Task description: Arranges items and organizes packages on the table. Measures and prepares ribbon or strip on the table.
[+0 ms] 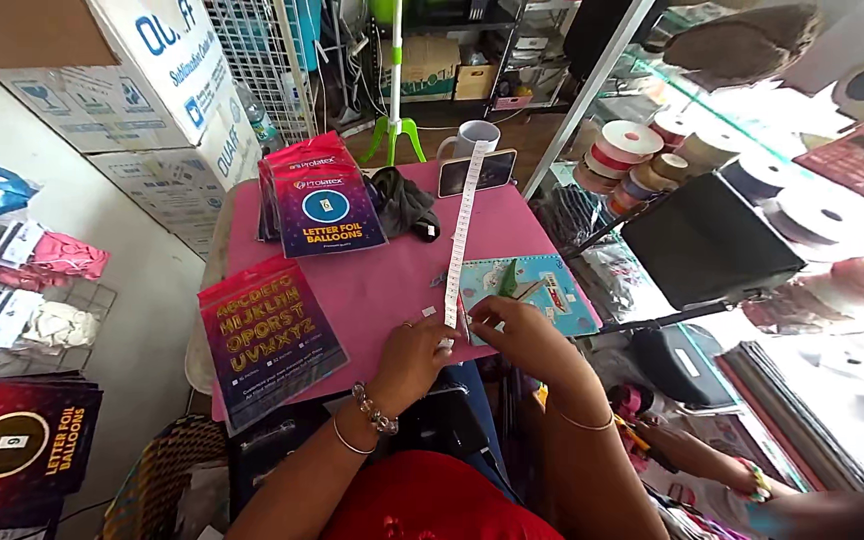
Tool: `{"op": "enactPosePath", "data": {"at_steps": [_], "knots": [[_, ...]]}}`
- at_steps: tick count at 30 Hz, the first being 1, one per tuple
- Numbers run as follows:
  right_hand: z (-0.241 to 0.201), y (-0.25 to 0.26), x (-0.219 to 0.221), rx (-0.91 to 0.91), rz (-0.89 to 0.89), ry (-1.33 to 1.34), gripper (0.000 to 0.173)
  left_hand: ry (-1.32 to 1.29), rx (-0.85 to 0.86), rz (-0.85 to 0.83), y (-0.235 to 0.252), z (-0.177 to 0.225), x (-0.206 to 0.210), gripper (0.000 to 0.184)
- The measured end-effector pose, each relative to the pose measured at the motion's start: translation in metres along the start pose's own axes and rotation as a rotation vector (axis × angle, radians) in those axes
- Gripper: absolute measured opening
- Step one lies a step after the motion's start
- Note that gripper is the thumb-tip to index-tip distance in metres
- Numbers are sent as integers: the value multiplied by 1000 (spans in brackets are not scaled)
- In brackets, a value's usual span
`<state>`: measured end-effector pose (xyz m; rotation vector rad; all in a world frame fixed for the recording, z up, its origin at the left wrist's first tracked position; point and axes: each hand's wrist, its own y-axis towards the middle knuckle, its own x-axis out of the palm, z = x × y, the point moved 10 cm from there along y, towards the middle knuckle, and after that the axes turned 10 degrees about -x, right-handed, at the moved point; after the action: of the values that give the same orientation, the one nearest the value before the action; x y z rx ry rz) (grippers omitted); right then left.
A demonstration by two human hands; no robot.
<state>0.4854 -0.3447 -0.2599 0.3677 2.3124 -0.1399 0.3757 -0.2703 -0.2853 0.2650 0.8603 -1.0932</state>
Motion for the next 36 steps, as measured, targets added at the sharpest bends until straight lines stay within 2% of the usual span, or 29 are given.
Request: {"op": "enactPosePath", "data": {"at_steps": [2,5,7,14,25,32,36], "knots": [[-5,-4,6,-74,94,37,26,-224,26,89,1,-6,-9,28],[-11,-6,20,-149,227,142,26,-626,-20,33,3,-22,-11,32],[-11,-4,27,-157,275,171,27,-745,-42,-2,3,-29,-8,35],[-10,-3,29,-156,361,68,22,-785,-49,7,2,-38,-10,45],[-21,-7,28,-225,450,-31,14,-774,-91,-8,2,-39,-10,34],[-24,-7,28,-204,439,-28,11,-766,-110,3,1,-39,-10,33],[-24,-6,31,-188,368,9,13,-771,-123,-3,1,-39,-10,33]]}}
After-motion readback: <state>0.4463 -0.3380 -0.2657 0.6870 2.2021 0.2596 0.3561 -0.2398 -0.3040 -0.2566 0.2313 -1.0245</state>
